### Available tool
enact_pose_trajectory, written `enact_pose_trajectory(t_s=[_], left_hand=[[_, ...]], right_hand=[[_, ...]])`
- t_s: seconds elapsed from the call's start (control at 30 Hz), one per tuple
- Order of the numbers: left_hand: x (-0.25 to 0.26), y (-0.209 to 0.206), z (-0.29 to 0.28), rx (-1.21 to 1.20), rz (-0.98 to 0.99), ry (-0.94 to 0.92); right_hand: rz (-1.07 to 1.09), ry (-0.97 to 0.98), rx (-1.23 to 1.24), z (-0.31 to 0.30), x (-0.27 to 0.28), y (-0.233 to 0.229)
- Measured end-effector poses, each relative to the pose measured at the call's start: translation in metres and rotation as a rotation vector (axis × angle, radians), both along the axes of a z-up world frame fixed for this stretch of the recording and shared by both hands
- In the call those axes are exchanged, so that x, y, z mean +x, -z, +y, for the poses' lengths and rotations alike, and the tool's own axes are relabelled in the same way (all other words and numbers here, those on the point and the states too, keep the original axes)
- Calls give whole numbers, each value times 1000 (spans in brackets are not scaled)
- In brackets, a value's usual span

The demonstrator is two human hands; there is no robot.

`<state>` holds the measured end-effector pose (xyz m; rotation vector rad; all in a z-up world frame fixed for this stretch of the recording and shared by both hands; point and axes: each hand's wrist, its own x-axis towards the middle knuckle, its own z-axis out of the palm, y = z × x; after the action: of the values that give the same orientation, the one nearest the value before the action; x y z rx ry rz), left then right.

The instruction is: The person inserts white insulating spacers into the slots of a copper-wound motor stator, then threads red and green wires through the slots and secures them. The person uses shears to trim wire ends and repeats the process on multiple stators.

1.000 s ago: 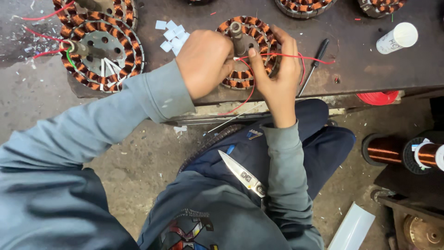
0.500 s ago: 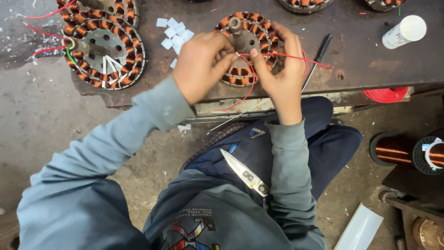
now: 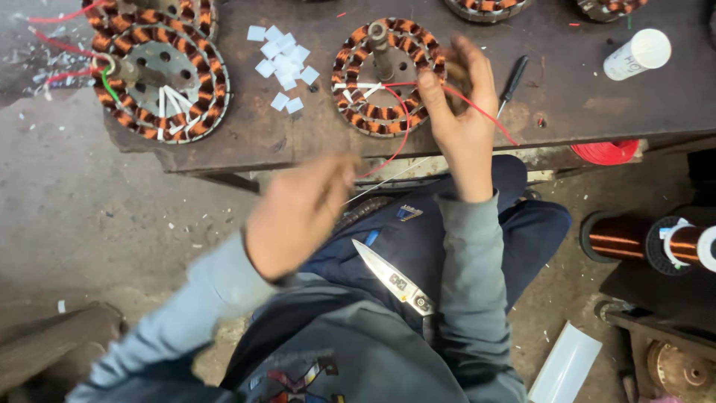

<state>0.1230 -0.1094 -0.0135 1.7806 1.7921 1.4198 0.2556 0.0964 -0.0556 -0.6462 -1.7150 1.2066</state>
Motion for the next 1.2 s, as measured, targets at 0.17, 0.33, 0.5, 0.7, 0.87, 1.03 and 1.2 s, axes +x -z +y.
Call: enact_pose_trajectory(t_s=[0.17,0.33,0.5,0.7,0.87,1.03,1.2], left_hand=[[44,35,-7,-403,-386,162],[63,69,23,-298,-340,372],[100,100,53,-216,-77,534],[136,135,77,-361,198,528],[130,140,88,-328,173,593],[126,129,85,-314,109,603],[121,126,83,-299,93,603]], right_hand=[[-304,443,342,-68,42,-23],[-403,325,474,-162,81,-3],[-360,523,37,-181,94,43],[-275,731,-94,-151,111,76],[-295,679,-102,-146,107,74],[-305,797,-134,-133,110,77],[-393,722,-65,-145,105,78]])
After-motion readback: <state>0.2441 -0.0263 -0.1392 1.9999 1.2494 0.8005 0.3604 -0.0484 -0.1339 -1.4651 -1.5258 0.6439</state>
